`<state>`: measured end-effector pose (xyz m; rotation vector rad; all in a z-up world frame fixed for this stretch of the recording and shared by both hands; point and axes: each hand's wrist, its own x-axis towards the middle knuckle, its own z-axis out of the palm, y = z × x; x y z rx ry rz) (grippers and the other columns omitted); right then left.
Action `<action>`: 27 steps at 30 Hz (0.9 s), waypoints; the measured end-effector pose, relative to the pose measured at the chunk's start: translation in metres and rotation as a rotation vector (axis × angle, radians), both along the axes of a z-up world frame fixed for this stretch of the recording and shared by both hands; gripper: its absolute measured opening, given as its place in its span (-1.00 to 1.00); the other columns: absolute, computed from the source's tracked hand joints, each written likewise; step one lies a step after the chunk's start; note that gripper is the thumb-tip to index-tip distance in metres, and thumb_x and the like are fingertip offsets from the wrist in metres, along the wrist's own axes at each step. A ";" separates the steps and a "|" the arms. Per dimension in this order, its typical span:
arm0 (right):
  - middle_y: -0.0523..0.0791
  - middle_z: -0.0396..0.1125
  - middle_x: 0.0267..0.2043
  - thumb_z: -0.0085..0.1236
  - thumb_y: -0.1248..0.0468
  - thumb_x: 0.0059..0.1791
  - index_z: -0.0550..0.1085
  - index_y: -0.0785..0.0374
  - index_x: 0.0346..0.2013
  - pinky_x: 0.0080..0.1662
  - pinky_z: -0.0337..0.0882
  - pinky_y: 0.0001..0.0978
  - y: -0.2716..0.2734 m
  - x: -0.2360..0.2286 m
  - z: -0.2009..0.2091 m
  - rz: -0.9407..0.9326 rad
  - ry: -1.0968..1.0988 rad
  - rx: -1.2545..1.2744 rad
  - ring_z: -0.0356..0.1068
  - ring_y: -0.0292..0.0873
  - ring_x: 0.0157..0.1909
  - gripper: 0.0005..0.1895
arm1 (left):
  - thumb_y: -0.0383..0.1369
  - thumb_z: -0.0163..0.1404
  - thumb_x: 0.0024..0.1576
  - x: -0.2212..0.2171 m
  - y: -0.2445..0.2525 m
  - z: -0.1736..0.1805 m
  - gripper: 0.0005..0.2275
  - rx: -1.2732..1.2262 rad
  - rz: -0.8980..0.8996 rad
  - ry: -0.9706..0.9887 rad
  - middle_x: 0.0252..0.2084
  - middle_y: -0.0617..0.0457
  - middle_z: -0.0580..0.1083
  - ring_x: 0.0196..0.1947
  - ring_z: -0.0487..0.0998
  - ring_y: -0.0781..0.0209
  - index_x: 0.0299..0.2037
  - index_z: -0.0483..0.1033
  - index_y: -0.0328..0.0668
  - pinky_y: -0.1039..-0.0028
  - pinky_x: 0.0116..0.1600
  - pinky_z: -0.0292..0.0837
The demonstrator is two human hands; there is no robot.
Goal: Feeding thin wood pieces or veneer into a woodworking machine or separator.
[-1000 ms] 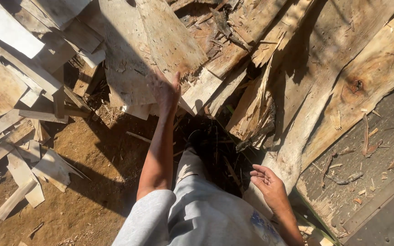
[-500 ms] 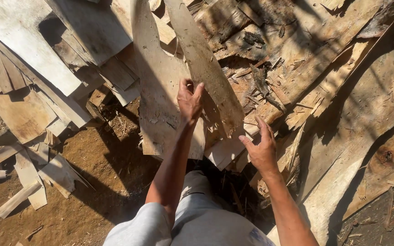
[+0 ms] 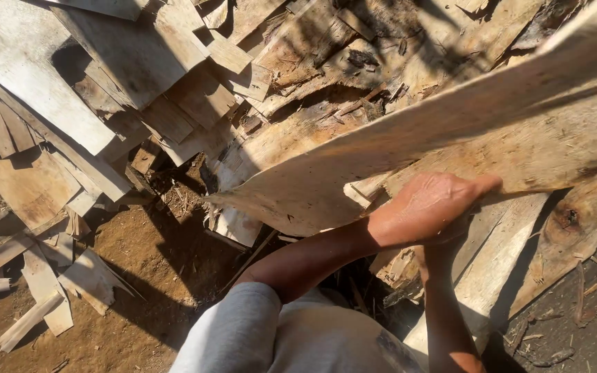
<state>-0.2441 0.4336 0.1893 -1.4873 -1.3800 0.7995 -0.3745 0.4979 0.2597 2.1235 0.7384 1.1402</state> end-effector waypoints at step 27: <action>0.16 0.02 0.52 0.09 0.51 0.06 0.09 0.31 0.49 0.38 0.24 -0.19 -0.135 0.158 -0.079 -1.018 0.149 -0.066 0.14 0.06 0.49 -0.28 | 0.22 -0.05 0.17 -0.085 0.013 -0.291 -0.11 -0.379 0.545 0.635 0.52 -0.42 -0.06 0.52 -0.12 -0.44 0.52 -0.08 -0.29 -0.20 0.51 -0.21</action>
